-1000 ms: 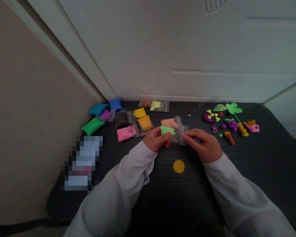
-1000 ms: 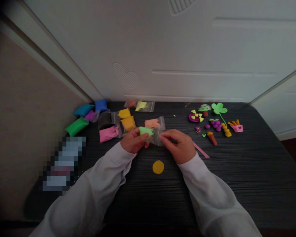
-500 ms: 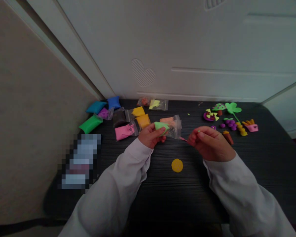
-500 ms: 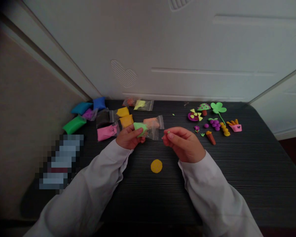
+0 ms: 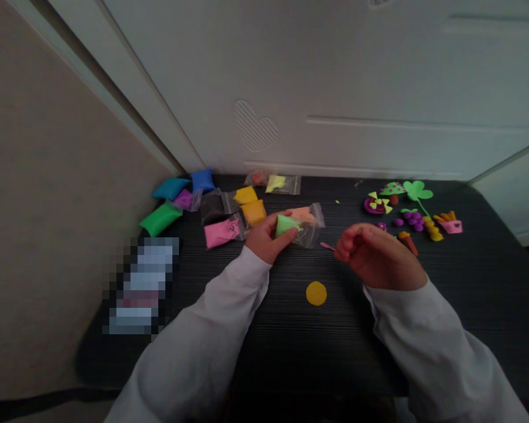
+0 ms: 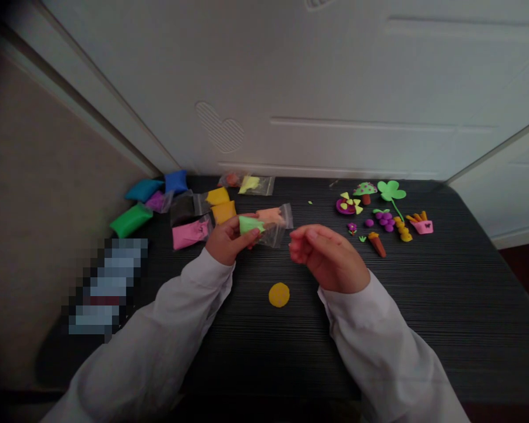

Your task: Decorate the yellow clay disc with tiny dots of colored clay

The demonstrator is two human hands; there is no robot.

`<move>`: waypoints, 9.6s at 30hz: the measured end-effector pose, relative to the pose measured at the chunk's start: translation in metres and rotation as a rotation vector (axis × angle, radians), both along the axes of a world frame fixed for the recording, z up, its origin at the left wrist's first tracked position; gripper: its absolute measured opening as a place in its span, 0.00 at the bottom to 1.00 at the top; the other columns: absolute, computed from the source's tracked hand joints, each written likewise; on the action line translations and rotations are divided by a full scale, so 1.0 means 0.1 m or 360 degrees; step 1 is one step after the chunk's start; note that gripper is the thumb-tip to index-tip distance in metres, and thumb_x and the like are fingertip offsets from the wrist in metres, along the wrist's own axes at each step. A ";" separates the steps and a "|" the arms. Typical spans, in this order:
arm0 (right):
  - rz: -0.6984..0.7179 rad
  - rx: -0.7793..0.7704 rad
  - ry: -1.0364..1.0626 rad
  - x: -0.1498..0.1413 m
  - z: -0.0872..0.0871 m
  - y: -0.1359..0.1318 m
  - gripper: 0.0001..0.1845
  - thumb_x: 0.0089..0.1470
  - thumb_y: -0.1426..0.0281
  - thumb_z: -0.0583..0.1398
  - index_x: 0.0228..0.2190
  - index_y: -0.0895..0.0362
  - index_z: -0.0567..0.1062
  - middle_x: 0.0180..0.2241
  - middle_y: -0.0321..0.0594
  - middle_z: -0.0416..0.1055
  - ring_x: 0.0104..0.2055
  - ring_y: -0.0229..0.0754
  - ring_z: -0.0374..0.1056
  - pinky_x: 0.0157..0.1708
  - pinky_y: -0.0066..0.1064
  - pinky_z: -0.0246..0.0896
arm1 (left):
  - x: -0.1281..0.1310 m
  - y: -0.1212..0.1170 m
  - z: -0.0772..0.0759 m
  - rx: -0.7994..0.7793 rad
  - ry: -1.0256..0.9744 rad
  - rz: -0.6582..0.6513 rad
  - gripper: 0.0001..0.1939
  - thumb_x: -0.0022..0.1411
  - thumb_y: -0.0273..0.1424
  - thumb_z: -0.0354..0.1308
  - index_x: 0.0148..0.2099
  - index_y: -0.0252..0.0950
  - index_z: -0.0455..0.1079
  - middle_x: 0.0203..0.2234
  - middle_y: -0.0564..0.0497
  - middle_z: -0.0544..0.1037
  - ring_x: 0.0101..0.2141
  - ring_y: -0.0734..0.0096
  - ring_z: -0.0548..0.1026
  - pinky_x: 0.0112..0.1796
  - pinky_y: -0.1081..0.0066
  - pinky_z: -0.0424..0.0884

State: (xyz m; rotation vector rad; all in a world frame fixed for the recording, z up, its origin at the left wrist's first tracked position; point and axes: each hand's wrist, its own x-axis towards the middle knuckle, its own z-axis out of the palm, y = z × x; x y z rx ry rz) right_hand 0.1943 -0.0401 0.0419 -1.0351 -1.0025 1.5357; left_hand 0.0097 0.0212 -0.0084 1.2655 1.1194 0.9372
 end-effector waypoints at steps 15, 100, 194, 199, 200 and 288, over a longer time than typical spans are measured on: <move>-0.0066 0.0208 0.0125 -0.02 -0.04 0.04 0.17 0.37 0.62 0.62 0.17 0.55 0.58 0.20 0.30 0.59 0.22 0.32 0.57 0.25 0.31 0.57 | -0.03 0.00 -0.08 0.0827 0.1197 0.0072 0.21 0.51 0.39 0.49 0.45 0.32 0.61 0.34 0.46 0.69 0.35 0.69 0.67 0.37 0.69 0.62; -0.0298 0.1400 -0.1746 -0.16 -0.17 -0.08 0.09 0.46 0.73 0.55 0.33 0.55 0.70 0.32 0.38 0.72 0.36 0.38 0.65 0.37 0.33 0.58 | 0.07 -0.23 0.18 0.0631 0.0207 -0.0297 0.06 0.46 0.30 0.58 0.29 0.36 0.73 0.25 0.52 0.76 0.28 0.78 0.72 0.31 0.78 0.70; -0.0266 0.1147 -0.1770 -0.25 -0.25 -0.07 0.05 0.48 0.73 0.52 0.28 0.57 0.68 0.28 0.38 0.69 0.33 0.37 0.63 0.34 0.31 0.57 | 0.10 -0.19 0.08 0.0041 0.0093 -0.0354 0.10 0.45 0.34 0.58 0.27 0.31 0.70 0.23 0.53 0.72 0.27 0.80 0.67 0.32 0.78 0.63; -0.0268 0.1169 -0.1782 -0.24 -0.26 -0.06 0.06 0.48 0.72 0.53 0.30 0.57 0.69 0.29 0.37 0.69 0.34 0.38 0.63 0.35 0.32 0.57 | 0.10 -0.19 0.10 0.0045 0.0122 -0.0344 0.09 0.45 0.34 0.58 0.26 0.31 0.70 0.23 0.52 0.72 0.27 0.79 0.68 0.32 0.78 0.63; -0.0260 0.1172 -0.1782 -0.23 -0.26 -0.06 0.06 0.48 0.72 0.53 0.30 0.57 0.69 0.30 0.37 0.69 0.34 0.38 0.63 0.35 0.32 0.57 | 0.10 -0.19 0.10 0.0052 0.0121 -0.0339 0.09 0.45 0.34 0.58 0.26 0.31 0.70 0.23 0.52 0.72 0.27 0.79 0.68 0.32 0.78 0.63; -0.0152 0.1076 -0.1640 -0.21 -0.21 -0.06 0.06 0.47 0.73 0.54 0.29 0.56 0.69 0.28 0.37 0.69 0.32 0.36 0.64 0.34 0.30 0.58 | 0.08 -0.17 0.01 -0.0221 -0.0148 -0.0479 0.10 0.44 0.34 0.58 0.25 0.31 0.67 0.15 0.57 0.65 0.19 0.85 0.61 0.22 0.78 0.56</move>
